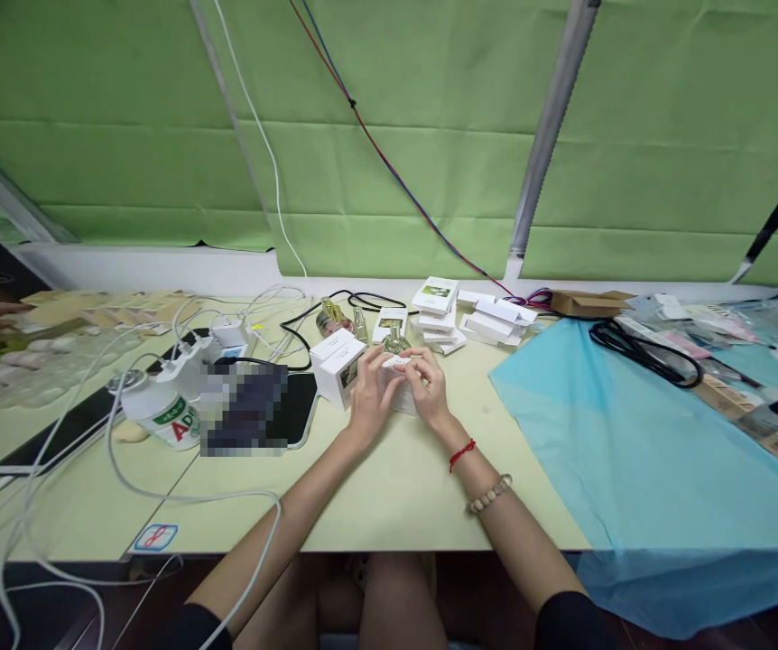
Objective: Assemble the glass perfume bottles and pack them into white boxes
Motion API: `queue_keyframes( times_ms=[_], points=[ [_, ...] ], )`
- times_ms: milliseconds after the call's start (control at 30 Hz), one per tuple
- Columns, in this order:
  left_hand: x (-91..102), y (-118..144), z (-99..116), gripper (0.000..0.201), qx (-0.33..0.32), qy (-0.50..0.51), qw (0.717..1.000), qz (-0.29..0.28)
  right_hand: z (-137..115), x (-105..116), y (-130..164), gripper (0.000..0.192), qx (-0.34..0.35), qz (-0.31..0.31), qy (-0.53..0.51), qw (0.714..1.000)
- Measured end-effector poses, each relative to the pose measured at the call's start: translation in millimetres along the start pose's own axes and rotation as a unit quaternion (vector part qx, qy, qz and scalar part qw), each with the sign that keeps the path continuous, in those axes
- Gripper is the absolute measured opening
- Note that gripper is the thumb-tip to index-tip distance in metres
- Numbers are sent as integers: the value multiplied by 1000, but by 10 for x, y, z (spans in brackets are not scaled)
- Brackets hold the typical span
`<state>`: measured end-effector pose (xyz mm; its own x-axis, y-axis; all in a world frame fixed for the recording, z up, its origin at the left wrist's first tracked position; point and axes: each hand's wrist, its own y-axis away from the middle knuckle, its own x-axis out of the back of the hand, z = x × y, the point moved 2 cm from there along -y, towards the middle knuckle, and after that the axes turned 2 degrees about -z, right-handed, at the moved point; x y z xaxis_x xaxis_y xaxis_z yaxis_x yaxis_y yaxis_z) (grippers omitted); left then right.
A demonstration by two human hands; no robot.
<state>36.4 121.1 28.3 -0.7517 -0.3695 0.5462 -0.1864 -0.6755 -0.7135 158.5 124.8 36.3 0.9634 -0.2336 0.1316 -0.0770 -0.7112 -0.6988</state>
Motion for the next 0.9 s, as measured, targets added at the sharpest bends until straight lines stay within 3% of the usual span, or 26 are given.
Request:
queue_keyframes(
  times_ms=[233, 433, 633, 767, 900],
  points=[
    [7, -57, -63, 18, 0, 33, 999, 17, 44, -13, 17, 19, -9, -7, 24, 1000],
    [-14, -4, 47, 57, -60, -15, 998, 10, 131, 5, 19, 28, -84, 0, -22, 996],
    [-24, 18, 38, 69, -48, -39, 997, -43, 310, -18, -16, 34, -229, 0, -52, 972],
    [41, -1, 18, 56, -53, -44, 995, -75, 441, -103, 43, 29, -274, -51, -34, 960],
    [112, -17, 41, 46, -68, -41, 996, -52, 488, -167, 172, 22, -324, -154, 0, 934]
  ],
)
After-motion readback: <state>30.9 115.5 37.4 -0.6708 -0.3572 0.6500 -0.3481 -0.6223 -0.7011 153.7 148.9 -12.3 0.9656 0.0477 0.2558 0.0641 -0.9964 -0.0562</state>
